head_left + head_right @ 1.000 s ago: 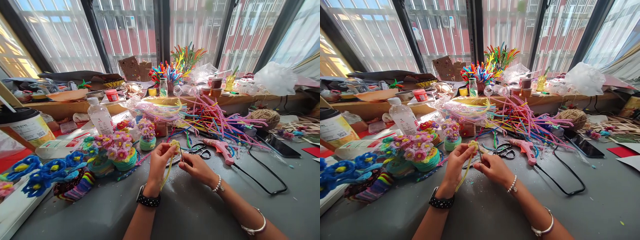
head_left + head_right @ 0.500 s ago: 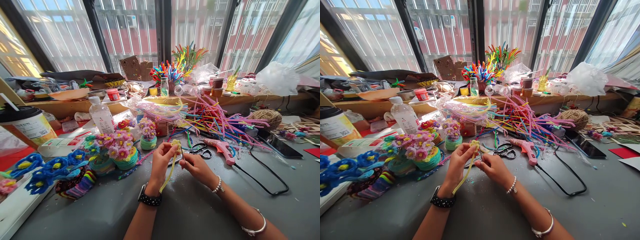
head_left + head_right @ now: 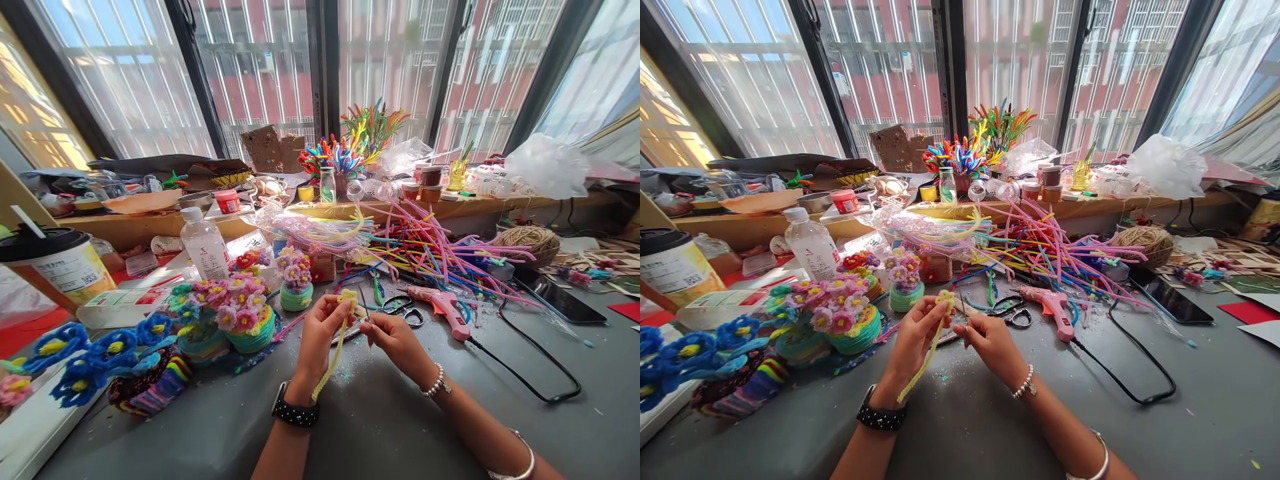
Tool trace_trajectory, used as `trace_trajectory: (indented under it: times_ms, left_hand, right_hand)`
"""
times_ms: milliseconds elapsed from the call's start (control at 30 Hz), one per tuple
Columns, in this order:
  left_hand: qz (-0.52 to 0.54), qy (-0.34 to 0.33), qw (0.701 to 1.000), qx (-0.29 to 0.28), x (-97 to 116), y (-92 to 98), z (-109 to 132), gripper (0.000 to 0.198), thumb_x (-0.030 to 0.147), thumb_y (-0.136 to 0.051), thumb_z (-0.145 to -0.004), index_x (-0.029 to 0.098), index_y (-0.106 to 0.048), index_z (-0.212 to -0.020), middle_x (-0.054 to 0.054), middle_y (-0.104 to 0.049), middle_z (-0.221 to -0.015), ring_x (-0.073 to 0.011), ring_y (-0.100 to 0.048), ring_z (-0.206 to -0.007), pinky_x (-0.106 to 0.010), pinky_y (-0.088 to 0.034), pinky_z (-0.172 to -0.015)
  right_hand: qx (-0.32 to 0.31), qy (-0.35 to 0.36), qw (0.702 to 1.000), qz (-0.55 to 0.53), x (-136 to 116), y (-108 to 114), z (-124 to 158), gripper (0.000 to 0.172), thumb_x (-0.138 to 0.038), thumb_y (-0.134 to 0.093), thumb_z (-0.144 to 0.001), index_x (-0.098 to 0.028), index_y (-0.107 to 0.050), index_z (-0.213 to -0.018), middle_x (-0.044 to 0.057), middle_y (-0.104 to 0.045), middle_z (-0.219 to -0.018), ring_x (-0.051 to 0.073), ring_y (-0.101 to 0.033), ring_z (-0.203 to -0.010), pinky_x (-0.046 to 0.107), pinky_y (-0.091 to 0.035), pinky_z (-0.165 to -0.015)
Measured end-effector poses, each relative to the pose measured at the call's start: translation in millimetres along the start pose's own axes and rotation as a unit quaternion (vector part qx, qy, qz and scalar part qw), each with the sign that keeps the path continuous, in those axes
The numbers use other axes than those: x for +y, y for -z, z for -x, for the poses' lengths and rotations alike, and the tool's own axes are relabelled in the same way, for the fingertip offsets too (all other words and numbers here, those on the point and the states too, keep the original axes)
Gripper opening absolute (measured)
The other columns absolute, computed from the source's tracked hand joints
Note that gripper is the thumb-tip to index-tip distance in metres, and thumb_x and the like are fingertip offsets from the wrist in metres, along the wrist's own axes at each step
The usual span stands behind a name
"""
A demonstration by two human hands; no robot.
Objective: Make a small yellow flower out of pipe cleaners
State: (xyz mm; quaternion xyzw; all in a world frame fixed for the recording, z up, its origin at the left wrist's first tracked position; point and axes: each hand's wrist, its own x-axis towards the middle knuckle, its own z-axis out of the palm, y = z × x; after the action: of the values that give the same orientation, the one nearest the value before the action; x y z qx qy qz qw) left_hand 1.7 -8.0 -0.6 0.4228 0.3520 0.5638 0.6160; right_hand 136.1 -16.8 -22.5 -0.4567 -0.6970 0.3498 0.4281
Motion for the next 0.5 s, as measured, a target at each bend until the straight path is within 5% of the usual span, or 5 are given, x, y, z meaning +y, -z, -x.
trace_trajectory:
  times_ms: [233, 500]
  left_hand:
    - [-0.088, 0.059, 0.990, -0.095, -2.9, 1.9, -3.9, 0.020, 0.029, -0.064, -0.060, 0.013, -0.052, -0.063, 0.003, -0.053, -0.057, -0.0056, -0.046, -0.048, -0.017, -0.034, -0.045]
    - [-0.098, 0.070, 0.988, -0.099, -4.5, -0.2, -3.1, 0.019, 0.027, -0.064, -0.059, 0.013, -0.053, -0.062, 0.004, -0.053, -0.055, -0.0063, -0.048, -0.047, -0.018, -0.036, -0.048]
  right_hand:
    - [0.028, -0.108, 0.981, -0.157, -0.8, 14.8, -1.7, 0.039, -0.051, -0.044, -0.073, -0.016, -0.040, -0.055, -0.007, -0.023, -0.046, 0.006, -0.018, -0.042, 0.021, -0.013, -0.040]
    - [0.008, -0.105, 0.991, -0.088, -7.9, 24.7, -0.8, 0.038, -0.049, -0.050, -0.069, -0.016, -0.039, -0.054, -0.006, -0.025, -0.049, 0.006, -0.019, -0.046, 0.022, -0.014, -0.043]
